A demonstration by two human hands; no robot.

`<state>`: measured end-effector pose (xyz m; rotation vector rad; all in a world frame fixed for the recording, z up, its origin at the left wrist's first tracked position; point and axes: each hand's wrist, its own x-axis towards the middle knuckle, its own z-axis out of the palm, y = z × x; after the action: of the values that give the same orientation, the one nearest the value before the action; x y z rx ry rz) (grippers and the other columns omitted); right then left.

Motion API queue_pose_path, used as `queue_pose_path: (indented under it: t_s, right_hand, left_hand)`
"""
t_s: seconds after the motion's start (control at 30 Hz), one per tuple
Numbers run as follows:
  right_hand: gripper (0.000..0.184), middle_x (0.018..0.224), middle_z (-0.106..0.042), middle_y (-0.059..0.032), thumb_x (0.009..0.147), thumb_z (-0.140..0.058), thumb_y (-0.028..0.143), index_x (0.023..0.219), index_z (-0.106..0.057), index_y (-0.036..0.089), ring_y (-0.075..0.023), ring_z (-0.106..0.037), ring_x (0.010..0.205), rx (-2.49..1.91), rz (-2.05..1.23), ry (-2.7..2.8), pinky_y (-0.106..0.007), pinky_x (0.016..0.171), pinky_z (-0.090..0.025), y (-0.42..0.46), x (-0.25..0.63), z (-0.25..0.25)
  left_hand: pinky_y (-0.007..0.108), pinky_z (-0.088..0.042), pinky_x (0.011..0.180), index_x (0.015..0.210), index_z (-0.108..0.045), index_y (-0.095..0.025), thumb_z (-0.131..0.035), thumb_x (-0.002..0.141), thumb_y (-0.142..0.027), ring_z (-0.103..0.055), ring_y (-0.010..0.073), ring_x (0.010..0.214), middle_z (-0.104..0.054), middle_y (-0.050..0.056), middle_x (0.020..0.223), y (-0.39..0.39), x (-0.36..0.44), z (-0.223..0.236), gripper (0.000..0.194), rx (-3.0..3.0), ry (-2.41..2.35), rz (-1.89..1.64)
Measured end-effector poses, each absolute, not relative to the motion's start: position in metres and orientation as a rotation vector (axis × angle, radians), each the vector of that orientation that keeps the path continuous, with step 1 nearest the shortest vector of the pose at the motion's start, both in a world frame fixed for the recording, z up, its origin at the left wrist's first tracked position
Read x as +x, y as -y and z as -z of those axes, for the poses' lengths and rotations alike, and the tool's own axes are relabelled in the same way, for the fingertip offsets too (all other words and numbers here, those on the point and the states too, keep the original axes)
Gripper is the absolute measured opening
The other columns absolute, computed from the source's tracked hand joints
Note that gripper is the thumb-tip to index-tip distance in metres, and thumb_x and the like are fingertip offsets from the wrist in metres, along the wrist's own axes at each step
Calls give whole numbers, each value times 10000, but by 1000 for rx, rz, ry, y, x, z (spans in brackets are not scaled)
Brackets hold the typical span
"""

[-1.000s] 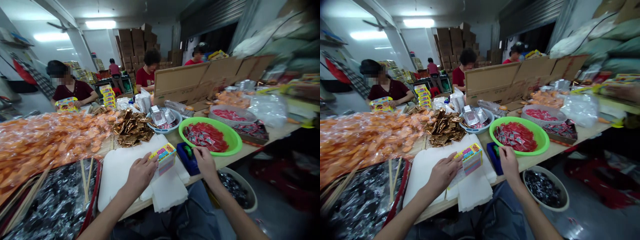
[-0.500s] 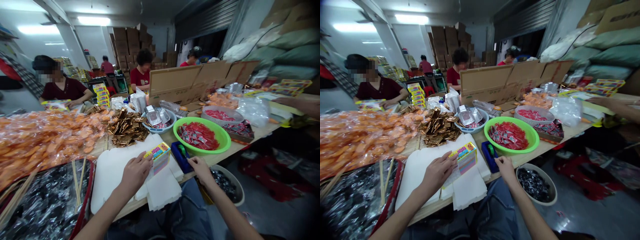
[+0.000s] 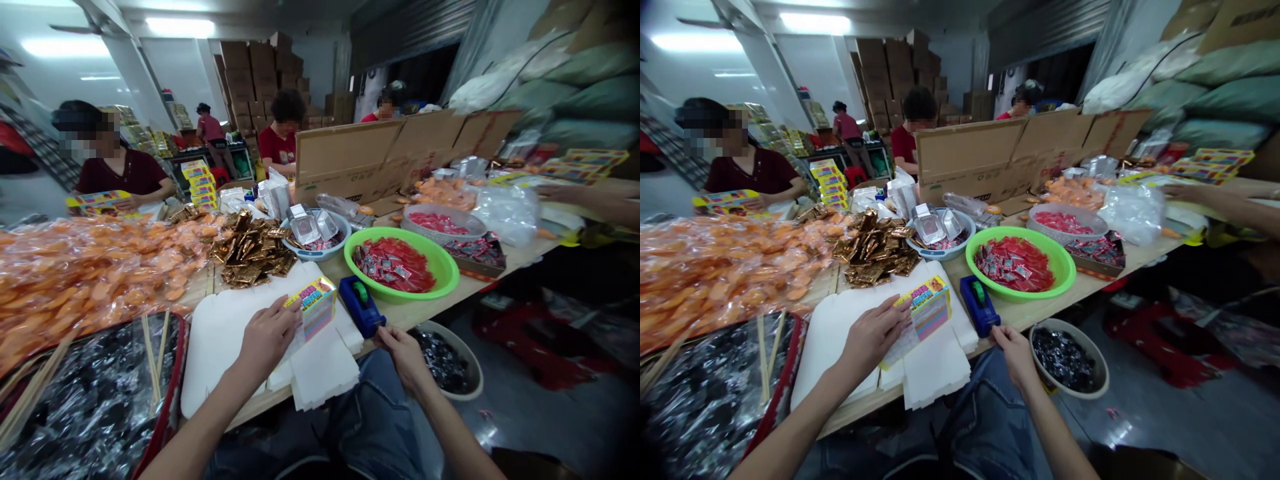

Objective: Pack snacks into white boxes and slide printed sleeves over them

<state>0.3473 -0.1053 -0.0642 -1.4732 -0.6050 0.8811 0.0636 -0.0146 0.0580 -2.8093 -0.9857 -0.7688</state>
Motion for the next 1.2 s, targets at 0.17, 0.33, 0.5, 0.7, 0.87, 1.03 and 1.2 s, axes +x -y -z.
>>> queue_pose_path:
  t_s: [0.17, 0.33, 0.5, 0.7, 0.87, 1.03, 1.2]
  right_hand:
    - [324, 546, -524, 15, 572, -736, 484, 603, -605, 190, -151, -441, 551, -1484, -879, 687, -283, 537, -361, 115, 330, 48]
    - [291, 569, -495, 39, 686, -697, 457, 735, -596, 188, -100, -407, 506, -1228, -1131, 734, -235, 480, -311, 106, 274, -23]
    - [425, 561, -498, 72, 677, -726, 373, 1003, -524, 190, -77, -416, 484, -1006, -1211, 789, -201, 460, -292, 71, 232, -66]
    - [532, 521, -498, 109, 657, -732, 373, 994, -353, 213, -76, -419, 428, -1087, -1043, 696, -173, 402, -263, 48, 216, -41]
    - [538, 578, -544, 79, 605, -758, 399, 891, -339, 220, -70, -427, 389, -1240, -1045, 624, -170, 360, -245, 42, 215, -32]
    - [579, 483, -508, 84, 569, -756, 529, 829, -337, 225, -76, -392, 348, -1303, -1096, 567, -170, 334, -235, 42, 214, -31]
    - [589, 449, -457, 82, 506, -765, 595, 743, -391, 207, -66, -360, 357, -1312, -1161, 580, -178, 342, -238, 55, 215, 4]
  left_hand:
    - [379, -521, 827, 903, -635, -226, -436, 911, -249, -548, 231, 1159, -648, 5, 1167, 22, 74, -56, 201, -2740, 1095, 846]
    - [357, -514, 843, 866, -640, -212, -438, 906, -228, -553, 215, 1155, -655, 28, 1155, 26, 78, -58, 206, -2745, 1103, 901]
    - [369, -523, 822, 890, -637, -218, -484, 882, -211, -559, 236, 1146, -653, 11, 1158, 26, 77, -60, 153, -2724, 1100, 858]
    - [351, -519, 814, 875, -631, -207, -464, 890, -213, -554, 233, 1151, -655, 16, 1155, 27, 78, -59, 167, -2727, 1107, 862]
    - [352, -505, 836, 1132, -549, -198, -492, 864, -210, -542, 218, 1162, -625, 73, 1198, 29, 77, -58, 274, -2751, 1205, 803]
    - [356, -487, 872, 1284, -435, -243, -470, 871, -201, -493, 212, 1202, -575, 60, 1252, 27, 77, -70, 417, -2824, 1229, 597]
    - [404, -491, 840, 1251, -477, -302, -487, 867, -307, -525, 251, 1132, -447, 107, 1351, 30, 76, -75, 384, -2814, 1312, 473]
